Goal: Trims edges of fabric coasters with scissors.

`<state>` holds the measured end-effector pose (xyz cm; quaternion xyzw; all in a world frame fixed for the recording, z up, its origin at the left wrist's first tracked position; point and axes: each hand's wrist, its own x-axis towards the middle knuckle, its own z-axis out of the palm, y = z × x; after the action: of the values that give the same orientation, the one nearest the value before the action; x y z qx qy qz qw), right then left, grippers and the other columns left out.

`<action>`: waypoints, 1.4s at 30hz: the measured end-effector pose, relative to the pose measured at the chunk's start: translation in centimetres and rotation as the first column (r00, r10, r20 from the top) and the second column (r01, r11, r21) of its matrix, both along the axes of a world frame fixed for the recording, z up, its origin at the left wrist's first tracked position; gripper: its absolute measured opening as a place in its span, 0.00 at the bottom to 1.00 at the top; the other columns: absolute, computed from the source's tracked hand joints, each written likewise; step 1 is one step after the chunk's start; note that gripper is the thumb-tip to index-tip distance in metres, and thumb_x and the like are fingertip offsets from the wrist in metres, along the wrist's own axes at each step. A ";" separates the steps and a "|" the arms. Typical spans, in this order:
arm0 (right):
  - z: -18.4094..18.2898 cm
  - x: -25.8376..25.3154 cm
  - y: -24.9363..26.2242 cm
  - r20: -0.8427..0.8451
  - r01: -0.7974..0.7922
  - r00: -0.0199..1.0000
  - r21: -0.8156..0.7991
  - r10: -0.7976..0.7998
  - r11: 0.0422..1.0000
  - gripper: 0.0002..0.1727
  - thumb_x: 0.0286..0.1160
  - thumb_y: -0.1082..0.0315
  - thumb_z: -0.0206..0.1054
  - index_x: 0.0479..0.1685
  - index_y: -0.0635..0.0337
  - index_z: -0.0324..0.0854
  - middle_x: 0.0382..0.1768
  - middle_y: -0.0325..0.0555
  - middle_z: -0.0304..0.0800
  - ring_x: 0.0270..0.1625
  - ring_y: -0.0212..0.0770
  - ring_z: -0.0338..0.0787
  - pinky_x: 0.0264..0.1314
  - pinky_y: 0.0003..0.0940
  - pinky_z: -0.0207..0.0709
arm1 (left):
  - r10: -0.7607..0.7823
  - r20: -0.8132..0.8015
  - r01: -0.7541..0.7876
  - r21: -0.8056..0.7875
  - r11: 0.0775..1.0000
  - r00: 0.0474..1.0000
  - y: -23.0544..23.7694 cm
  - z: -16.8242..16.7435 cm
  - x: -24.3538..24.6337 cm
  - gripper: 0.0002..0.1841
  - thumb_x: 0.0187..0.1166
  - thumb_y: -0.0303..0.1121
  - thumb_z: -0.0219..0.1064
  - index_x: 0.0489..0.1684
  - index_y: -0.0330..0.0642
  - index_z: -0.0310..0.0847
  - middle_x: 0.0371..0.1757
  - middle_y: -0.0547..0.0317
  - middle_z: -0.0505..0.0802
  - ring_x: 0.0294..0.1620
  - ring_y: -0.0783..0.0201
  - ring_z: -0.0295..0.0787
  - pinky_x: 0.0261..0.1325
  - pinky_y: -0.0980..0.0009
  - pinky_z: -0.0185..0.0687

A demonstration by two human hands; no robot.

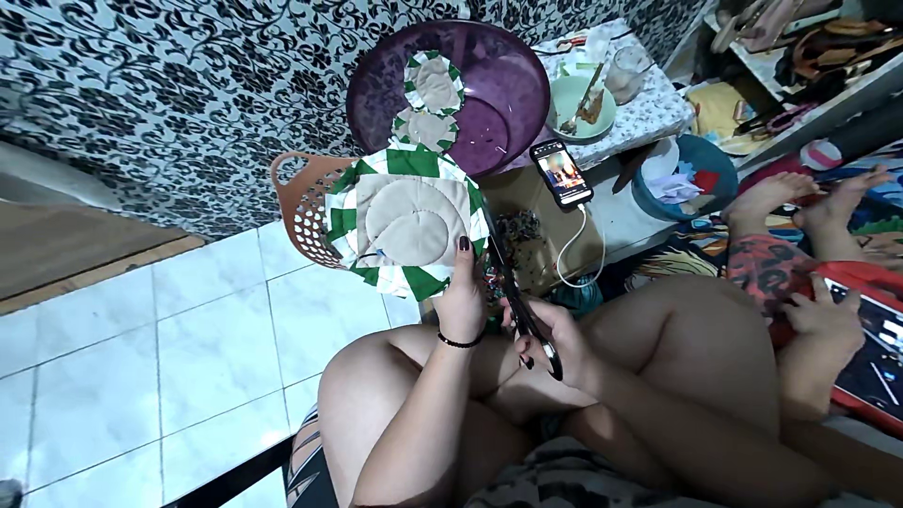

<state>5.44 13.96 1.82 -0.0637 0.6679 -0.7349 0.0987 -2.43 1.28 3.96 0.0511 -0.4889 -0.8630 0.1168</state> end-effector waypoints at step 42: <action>2.1 -1.0 0.9 0.178 0.152 0.973 -0.018 -0.146 0.988 0.19 0.76 0.68 0.72 0.61 0.70 0.82 0.30 0.34 0.83 0.15 0.20 0.73 0.16 0.16 0.73 | -0.080 0.055 0.077 0.048 0.996 0.995 -0.1 0.2 0.1 0.11 0.83 0.19 0.53 0.57 0.40 0.75 0.48 0.55 0.94 0.46 0.59 0.95 0.53 0.59 0.93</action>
<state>4.44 14.88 3.90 0.0502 0.6480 -0.7533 0.1010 -2.33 1.19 4.11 0.0592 -0.4738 -0.8761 0.0675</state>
